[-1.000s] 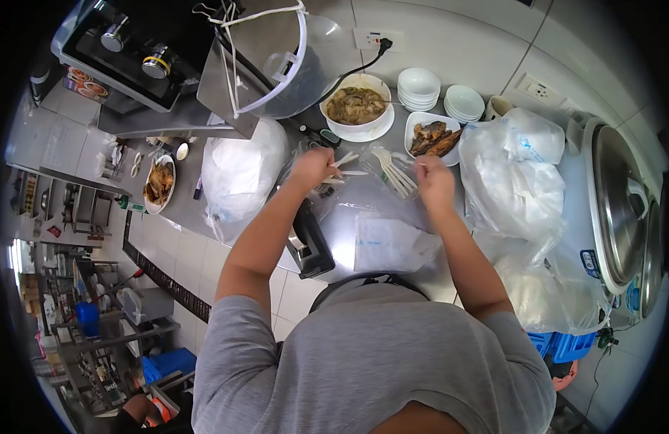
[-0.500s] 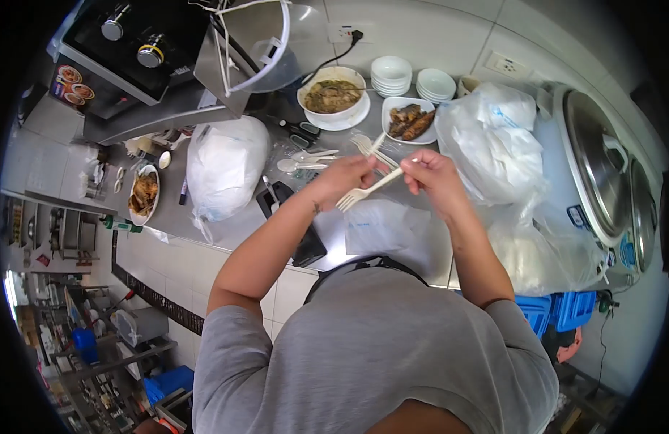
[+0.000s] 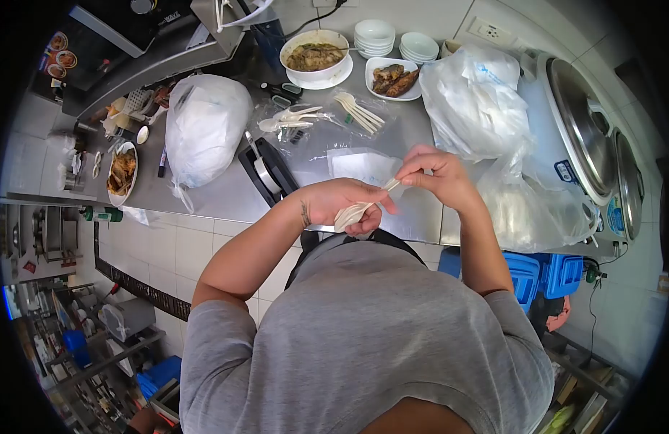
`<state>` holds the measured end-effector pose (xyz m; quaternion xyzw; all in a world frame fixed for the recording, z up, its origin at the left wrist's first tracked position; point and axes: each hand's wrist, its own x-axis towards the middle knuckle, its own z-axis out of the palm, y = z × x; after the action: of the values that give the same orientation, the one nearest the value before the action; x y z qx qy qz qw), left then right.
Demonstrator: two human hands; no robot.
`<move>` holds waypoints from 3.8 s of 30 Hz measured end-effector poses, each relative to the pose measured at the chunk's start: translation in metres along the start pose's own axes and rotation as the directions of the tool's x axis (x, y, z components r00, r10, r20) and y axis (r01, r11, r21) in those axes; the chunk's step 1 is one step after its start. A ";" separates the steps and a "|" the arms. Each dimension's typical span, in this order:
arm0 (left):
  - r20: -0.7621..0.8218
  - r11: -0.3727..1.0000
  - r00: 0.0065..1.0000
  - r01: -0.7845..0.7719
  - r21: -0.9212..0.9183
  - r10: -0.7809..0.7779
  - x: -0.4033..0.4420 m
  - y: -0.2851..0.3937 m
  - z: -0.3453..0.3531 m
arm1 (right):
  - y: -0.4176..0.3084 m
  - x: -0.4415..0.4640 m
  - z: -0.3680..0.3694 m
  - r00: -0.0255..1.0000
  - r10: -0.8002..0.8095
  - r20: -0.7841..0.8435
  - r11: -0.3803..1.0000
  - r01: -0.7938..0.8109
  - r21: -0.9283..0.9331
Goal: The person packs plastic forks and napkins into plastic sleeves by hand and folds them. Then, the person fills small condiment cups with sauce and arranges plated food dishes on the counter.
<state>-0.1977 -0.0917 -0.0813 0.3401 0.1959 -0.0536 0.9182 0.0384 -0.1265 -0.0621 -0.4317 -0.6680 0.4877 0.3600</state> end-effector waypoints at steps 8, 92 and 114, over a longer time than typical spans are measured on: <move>0.084 0.992 0.994 0.076 -0.098 -0.067 -0.003 -0.014 -0.007 | 0.033 -0.031 0.034 0.937 0.247 -0.245 0.869 -0.102 0.484; -0.434 0.071 0.609 0.527 0.847 0.664 0.072 -0.092 -0.082 | 0.119 -0.064 0.031 0.745 0.665 -0.055 0.736 -0.640 0.223; -0.441 -0.091 0.614 0.643 0.760 0.655 0.077 -0.089 -0.085 | 0.163 -0.037 0.098 0.966 0.070 -0.247 0.586 -0.240 -0.774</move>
<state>-0.1753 -0.1023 -0.2241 0.8767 0.4620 -0.0174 0.1325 0.0005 -0.1695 -0.2472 -0.6480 -0.7370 0.1239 0.1470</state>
